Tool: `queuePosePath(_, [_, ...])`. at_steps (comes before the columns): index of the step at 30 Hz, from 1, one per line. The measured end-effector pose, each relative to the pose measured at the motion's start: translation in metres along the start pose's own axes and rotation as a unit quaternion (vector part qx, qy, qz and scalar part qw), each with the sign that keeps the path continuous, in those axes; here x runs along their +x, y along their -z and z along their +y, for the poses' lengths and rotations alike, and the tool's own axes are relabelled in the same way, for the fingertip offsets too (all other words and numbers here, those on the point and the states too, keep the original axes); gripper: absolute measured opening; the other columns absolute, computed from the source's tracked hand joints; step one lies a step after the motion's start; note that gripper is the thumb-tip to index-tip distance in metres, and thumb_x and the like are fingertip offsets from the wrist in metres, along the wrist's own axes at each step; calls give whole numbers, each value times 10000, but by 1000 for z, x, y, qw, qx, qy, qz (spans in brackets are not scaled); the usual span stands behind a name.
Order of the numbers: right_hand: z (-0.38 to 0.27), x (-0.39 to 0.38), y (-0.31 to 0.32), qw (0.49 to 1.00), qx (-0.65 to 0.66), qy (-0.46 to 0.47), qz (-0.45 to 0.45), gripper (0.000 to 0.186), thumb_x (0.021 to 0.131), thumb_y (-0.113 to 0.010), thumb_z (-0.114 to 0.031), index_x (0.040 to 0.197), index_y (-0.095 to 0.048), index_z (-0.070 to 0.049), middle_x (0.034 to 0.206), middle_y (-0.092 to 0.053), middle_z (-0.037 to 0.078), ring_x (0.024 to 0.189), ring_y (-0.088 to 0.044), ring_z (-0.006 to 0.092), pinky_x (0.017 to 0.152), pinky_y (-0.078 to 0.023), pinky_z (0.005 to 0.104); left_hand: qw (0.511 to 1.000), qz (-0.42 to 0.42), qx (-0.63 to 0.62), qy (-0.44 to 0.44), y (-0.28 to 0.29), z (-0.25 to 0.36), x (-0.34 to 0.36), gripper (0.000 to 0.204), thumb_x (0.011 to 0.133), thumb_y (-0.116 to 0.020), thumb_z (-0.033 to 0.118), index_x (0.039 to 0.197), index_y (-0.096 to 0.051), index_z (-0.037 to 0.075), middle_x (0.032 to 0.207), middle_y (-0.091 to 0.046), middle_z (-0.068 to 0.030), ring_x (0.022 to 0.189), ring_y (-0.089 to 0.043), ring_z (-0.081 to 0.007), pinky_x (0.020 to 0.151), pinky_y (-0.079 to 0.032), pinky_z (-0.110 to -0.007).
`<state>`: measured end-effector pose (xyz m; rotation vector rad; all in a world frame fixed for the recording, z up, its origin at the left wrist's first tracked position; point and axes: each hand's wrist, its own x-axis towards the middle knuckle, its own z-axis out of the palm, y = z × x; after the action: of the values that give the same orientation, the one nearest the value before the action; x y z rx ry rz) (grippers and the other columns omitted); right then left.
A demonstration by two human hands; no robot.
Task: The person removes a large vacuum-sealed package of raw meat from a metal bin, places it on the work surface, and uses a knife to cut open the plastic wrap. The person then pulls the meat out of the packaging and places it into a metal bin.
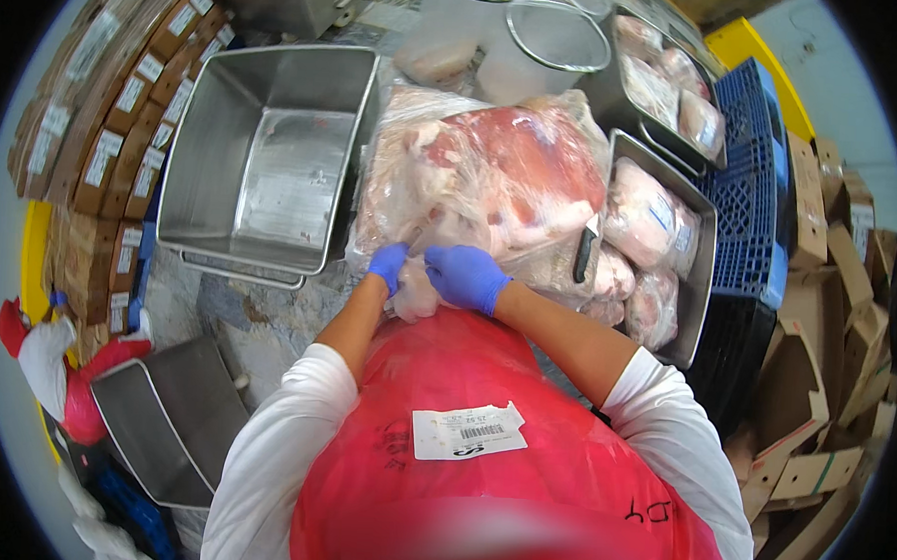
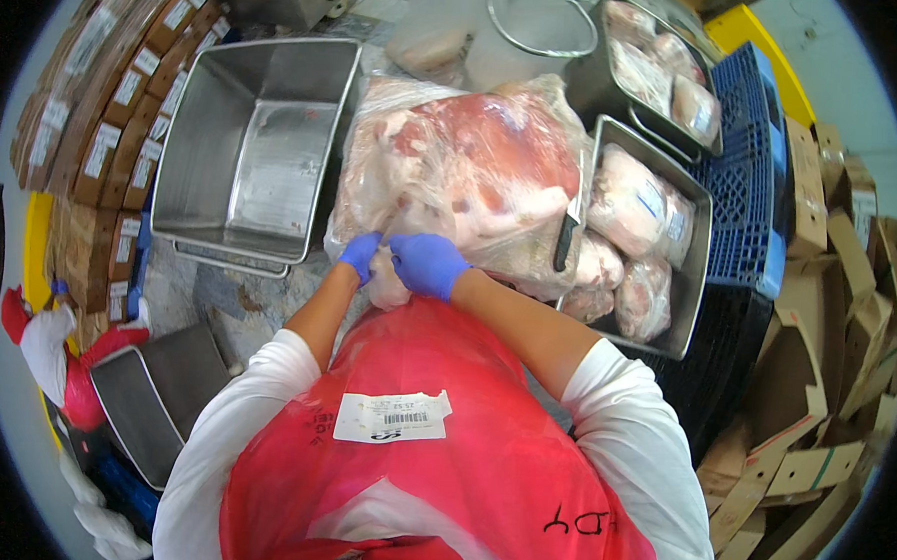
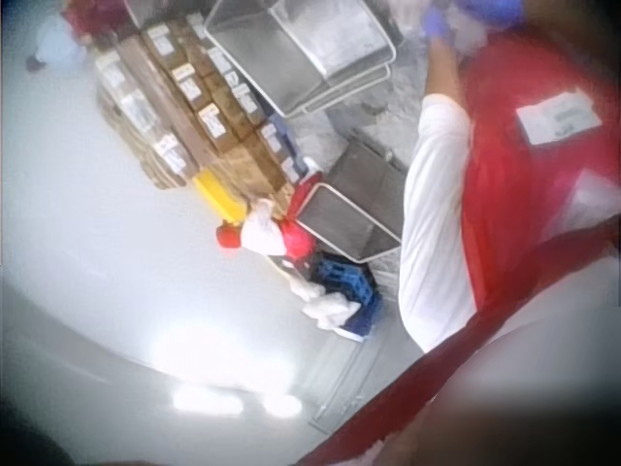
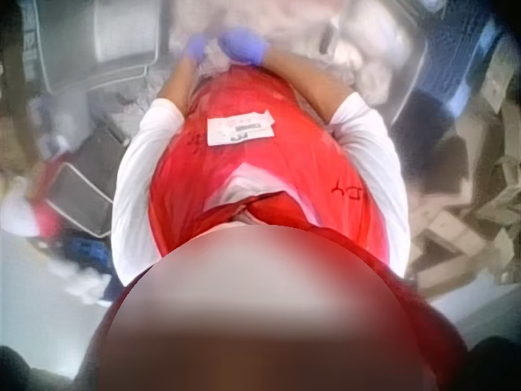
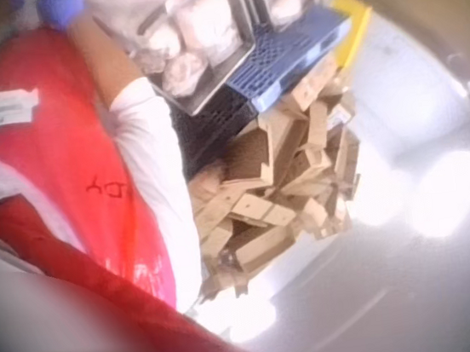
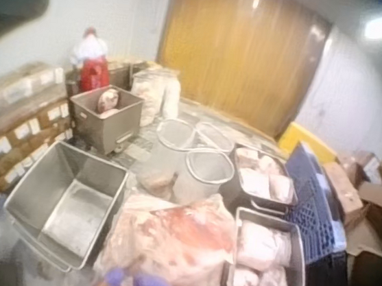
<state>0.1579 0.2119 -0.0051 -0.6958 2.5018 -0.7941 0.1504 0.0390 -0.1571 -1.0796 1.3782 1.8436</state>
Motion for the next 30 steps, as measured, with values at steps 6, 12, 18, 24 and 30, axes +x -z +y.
queuePosePath(6, [-12,-37,58,980,-105,119,124,255,810,-645,-156,1058,-655,-95,954,-656,154,977,-633,344,843,-499,468,995,-78,-65,23,30,25,-8,417,900,-562,188,1253,-567,-34,1105,-669,-198,949,-685,-330,845,-569,-437])
queuePosePath(12, [76,-109,67,949,-149,24,276,409,797,-676,-156,1195,-609,-89,1261,-574,163,1124,-554,384,963,-431,499,992,-72,-102,-27,55,64,-12,387,966,-517,203,1264,-565,-39,1134,-673,-223,1023,-682,-341,913,-565,-454])
queuePosePath(18, [118,-138,19,947,-179,31,264,425,803,-686,-150,1211,-595,-75,1395,-512,169,1122,-562,384,955,-448,492,987,-149,-56,-32,61,62,-61,475,977,-597,326,1313,-559,-7,1220,-662,-177,1051,-678,-305,924,-554,-438])
queuePosePath(24, [153,-144,-20,935,68,-144,317,386,852,-712,-202,1188,-611,-41,1210,-632,177,1048,-615,326,921,-489,400,981,-172,-91,-22,55,37,-91,483,980,-599,317,1343,-544,3,1246,-651,-173,1107,-655,-301,966,-532,-439])
queuePosePath(30, [218,-118,2,732,464,-300,400,513,879,-709,-283,1305,-553,-42,1161,-625,76,1037,-587,205,899,-478,353,976,-193,-100,5,93,7,-63,471,942,-619,144,1378,-501,7,1287,-624,-177,1145,-635,-324,1013,-509,-468])
